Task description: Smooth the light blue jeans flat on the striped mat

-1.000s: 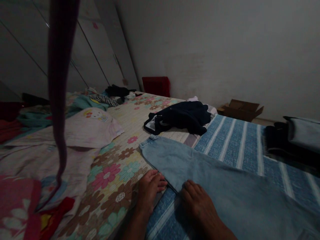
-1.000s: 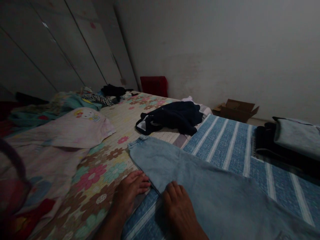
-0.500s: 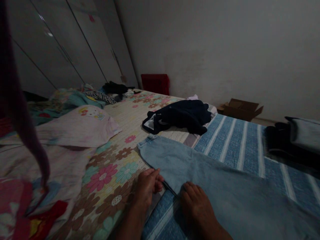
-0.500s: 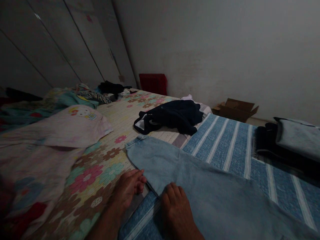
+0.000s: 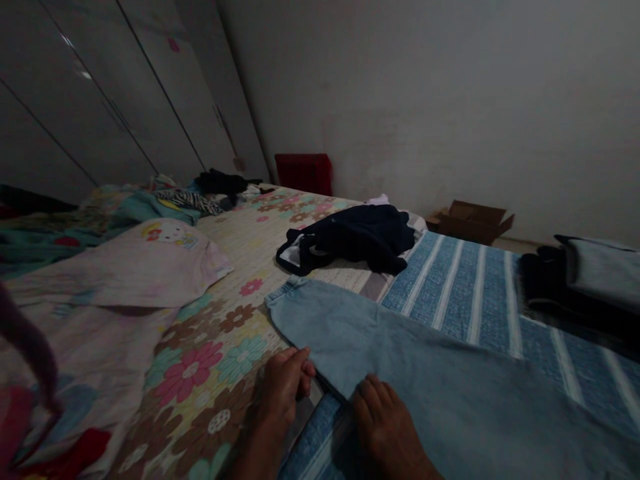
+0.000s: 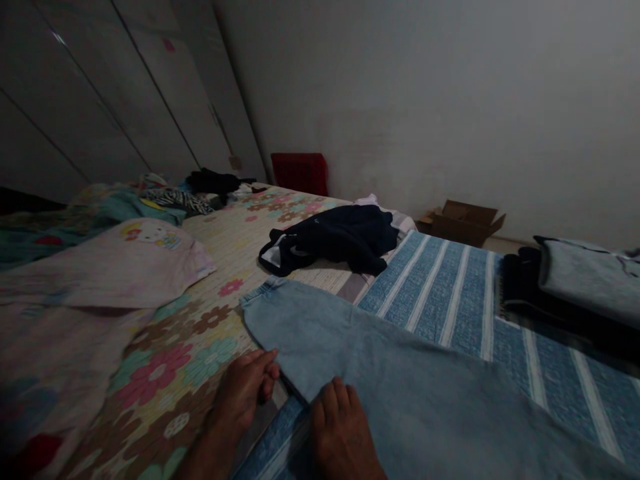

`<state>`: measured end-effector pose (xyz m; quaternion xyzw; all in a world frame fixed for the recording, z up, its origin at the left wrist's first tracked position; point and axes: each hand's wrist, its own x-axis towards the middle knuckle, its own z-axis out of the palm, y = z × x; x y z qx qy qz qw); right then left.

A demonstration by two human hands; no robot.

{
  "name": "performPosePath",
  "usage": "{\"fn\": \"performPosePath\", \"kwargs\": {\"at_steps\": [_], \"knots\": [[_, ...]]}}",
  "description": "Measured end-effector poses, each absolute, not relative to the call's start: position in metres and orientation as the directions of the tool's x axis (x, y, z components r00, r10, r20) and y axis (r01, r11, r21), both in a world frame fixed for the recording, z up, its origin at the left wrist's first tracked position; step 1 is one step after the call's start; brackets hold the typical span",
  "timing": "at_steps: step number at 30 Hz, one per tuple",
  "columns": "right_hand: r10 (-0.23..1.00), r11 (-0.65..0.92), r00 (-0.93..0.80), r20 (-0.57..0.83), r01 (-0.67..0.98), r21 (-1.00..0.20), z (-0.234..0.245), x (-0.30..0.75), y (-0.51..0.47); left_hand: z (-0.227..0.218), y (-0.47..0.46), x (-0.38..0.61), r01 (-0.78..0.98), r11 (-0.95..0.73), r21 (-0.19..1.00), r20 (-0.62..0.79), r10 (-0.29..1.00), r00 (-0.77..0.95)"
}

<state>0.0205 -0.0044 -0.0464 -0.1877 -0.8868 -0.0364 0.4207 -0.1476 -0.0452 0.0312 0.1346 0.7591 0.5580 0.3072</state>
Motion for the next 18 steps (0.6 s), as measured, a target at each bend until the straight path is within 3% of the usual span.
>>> {"fn": "performPosePath", "kwargs": {"at_steps": [6, 14, 18], "knots": [[0.341, 0.922, -0.558, 0.757, 0.355, -0.154, -0.053, 0.02, -0.005, 0.031, -0.045, -0.151, -0.152, 0.366, 0.918, -0.346, 0.552, -0.759], [0.488, 0.872, -0.655, 0.576, 0.353, -0.339, -0.037, 0.023, -0.003, 0.031, -0.049, -0.151, -0.093, 0.43, 0.898, -0.347, 0.563, -0.75], [0.543, 0.839, -0.711, 0.446, 0.439, -0.321, -0.026, 0.026, 0.02, 0.03, -0.051, -0.154, -0.064, 0.458, 0.887, -0.339, 0.55, -0.763]]}}
